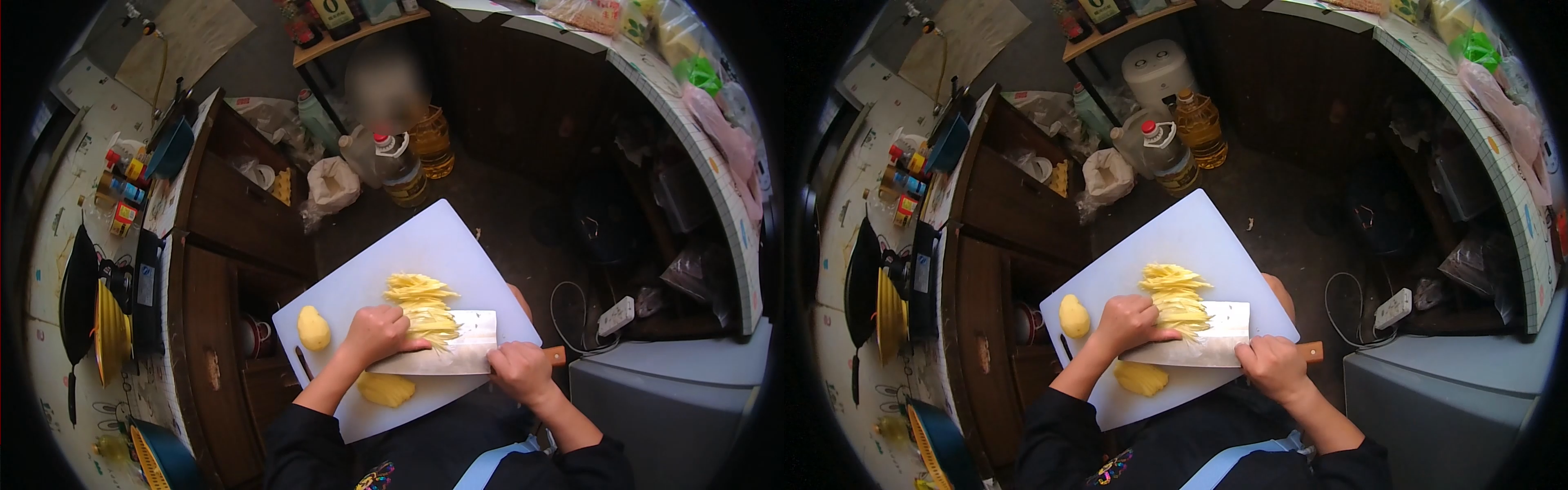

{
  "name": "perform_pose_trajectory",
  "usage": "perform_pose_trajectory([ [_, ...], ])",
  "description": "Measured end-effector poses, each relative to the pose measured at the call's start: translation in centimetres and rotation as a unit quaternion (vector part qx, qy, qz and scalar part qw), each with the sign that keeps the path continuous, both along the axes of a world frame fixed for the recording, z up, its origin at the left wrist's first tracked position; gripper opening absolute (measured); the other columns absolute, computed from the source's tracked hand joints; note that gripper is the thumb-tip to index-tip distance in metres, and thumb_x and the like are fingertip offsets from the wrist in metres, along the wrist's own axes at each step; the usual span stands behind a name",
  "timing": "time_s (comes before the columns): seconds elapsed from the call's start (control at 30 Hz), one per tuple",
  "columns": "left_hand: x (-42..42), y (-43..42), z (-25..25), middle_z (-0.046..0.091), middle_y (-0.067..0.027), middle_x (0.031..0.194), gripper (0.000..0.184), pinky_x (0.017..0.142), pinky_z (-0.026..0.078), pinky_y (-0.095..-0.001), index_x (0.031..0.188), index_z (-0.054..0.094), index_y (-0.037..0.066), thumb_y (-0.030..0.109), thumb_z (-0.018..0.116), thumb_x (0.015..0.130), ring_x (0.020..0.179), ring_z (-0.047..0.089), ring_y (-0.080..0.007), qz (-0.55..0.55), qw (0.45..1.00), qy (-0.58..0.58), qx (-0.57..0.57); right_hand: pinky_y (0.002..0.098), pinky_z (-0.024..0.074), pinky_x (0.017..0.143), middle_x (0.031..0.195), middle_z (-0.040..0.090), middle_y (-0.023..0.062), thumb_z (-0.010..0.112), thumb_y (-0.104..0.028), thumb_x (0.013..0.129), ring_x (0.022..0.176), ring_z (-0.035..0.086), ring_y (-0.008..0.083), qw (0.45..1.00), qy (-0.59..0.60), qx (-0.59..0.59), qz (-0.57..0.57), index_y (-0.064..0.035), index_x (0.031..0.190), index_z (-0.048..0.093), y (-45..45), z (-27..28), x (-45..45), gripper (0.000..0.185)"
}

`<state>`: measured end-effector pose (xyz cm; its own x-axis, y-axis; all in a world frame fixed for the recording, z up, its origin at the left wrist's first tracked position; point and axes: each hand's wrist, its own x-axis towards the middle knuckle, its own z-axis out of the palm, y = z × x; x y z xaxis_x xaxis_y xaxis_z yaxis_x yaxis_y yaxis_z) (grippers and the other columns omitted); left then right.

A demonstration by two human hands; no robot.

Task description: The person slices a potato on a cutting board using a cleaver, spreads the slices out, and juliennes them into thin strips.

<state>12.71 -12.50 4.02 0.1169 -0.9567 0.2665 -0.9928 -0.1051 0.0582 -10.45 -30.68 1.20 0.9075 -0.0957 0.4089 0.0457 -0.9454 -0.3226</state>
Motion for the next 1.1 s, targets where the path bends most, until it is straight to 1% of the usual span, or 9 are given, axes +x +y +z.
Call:
perform_pose_trajectory([
  [0.1, 0.6, -0.5, -0.5, 0.049, -0.0046, 0.054, 0.058, 0.045, 0.044, -0.0322, 0.052, 0.050, 0.008, 0.057, 0.075, 0.071, 0.049, 0.056, -0.0215, 0.003, 1.000, -0.002, -0.020, 0.0333, 0.0451, 0.049, 0.061, 0.049, 0.0040, 0.062, -0.014, 0.076, 0.053, 0.057, 0.0200, 1.000, -0.005, -0.011, 0.003, -0.0117, 0.075, 0.053, -0.2, -0.6, -0.1, 0.009],
  [0.27, 1.4, -1.1, -1.1, 0.049, -0.0050, 0.053, 0.058, 0.045, 0.045, -0.0330, 0.052, 0.051, 0.008, 0.057, 0.076, 0.070, 0.049, 0.056, -0.0216, 0.018, 1.000, -0.007, -0.023, 0.0332, 0.0452, 0.048, 0.061, 0.050, 0.0035, 0.062, -0.014, 0.077, 0.053, 0.057, 0.0198, 1.000, -0.004, -0.011, 0.006, -0.0114, 0.076, 0.054, -0.3, -1.1, -0.2, 0.008],
  [0.5, 2.3, -1.3, -1.6, 0.053, -0.0057, 0.053, 0.058, 0.045, 0.046, -0.0331, 0.052, 0.056, 0.007, 0.058, 0.075, 0.070, 0.048, 0.057, -0.0223, 0.048, 0.998, -0.024, -0.023, 0.0336, 0.0460, 0.048, 0.062, 0.051, 0.0040, 0.063, -0.014, 0.077, 0.054, 0.058, 0.0202, 1.000, 0.001, -0.005, 0.024, -0.0111, 0.077, 0.056, 0.0, -1.2, -0.9, 0.008],
  [0.67, 2.6, -1.4, -1.9, 0.054, -0.0058, 0.055, 0.057, 0.046, 0.046, -0.0343, 0.053, 0.057, 0.007, 0.058, 0.074, 0.071, 0.049, 0.058, -0.0232, 0.060, 0.998, -0.028, -0.015, 0.0339, 0.0461, 0.049, 0.062, 0.051, 0.0041, 0.064, -0.013, 0.076, 0.054, 0.057, 0.0205, 0.999, 0.005, -0.006, 0.034, -0.0107, 0.077, 0.056, 0.6, -0.3, -1.4, 0.008],
  [0.77, 2.7, -1.1, -1.2, 0.056, -0.0069, 0.058, 0.051, 0.048, 0.047, -0.0352, 0.057, 0.059, 0.007, 0.052, 0.075, 0.074, 0.053, 0.060, -0.0242, 0.057, 0.998, -0.003, 0.006, 0.0337, 0.0458, 0.049, 0.062, 0.050, 0.0040, 0.064, -0.013, 0.075, 0.054, 0.057, 0.0206, 0.999, 0.009, -0.009, 0.033, -0.0105, 0.076, 0.056, 0.7, 0.6, -2.0, 0.009],
  [0.97, 2.2, 1.7, 0.8, 0.062, -0.0074, 0.070, 0.022, 0.058, 0.051, -0.0352, 0.069, 0.067, 0.008, 0.026, 0.075, 0.080, 0.065, 0.062, -0.0264, 0.120, 0.974, 0.181, 0.065, 0.0343, 0.0449, 0.049, 0.060, 0.050, 0.0032, 0.064, -0.011, 0.072, 0.054, 0.057, 0.0208, 0.999, 0.035, -0.003, 0.025, -0.0111, 0.073, 0.055, 0.6, 2.3, -4.1, 0.009],
  [1.07, 0.6, 2.3, 1.8, 0.064, -0.0079, 0.075, 0.016, 0.061, 0.051, -0.0360, 0.072, 0.068, 0.008, 0.019, 0.073, 0.081, 0.068, 0.063, -0.0266, 0.086, 0.936, 0.332, 0.074, 0.0344, 0.0437, 0.049, 0.060, 0.051, 0.0031, 0.065, -0.011, 0.071, 0.053, 0.056, 0.0204, 0.999, 0.035, -0.002, 0.021, -0.0114, 0.071, 0.054, 0.8, 2.7, -4.9, 0.010],
  [1.1, 0.3, 2.3, 1.5, 0.063, -0.0092, 0.076, 0.012, 0.062, 0.051, -0.0369, 0.076, 0.068, 0.007, 0.016, 0.074, 0.079, 0.069, 0.063, -0.0275, 0.048, 0.945, 0.317, 0.067, 0.0341, 0.0434, 0.049, 0.059, 0.051, 0.0030, 0.065, -0.010, 0.071, 0.053, 0.056, 0.0202, 0.999, 0.036, -0.006, 0.018, -0.0115, 0.071, 0.054, 0.9, 2.8, -5.0, 0.010],
])
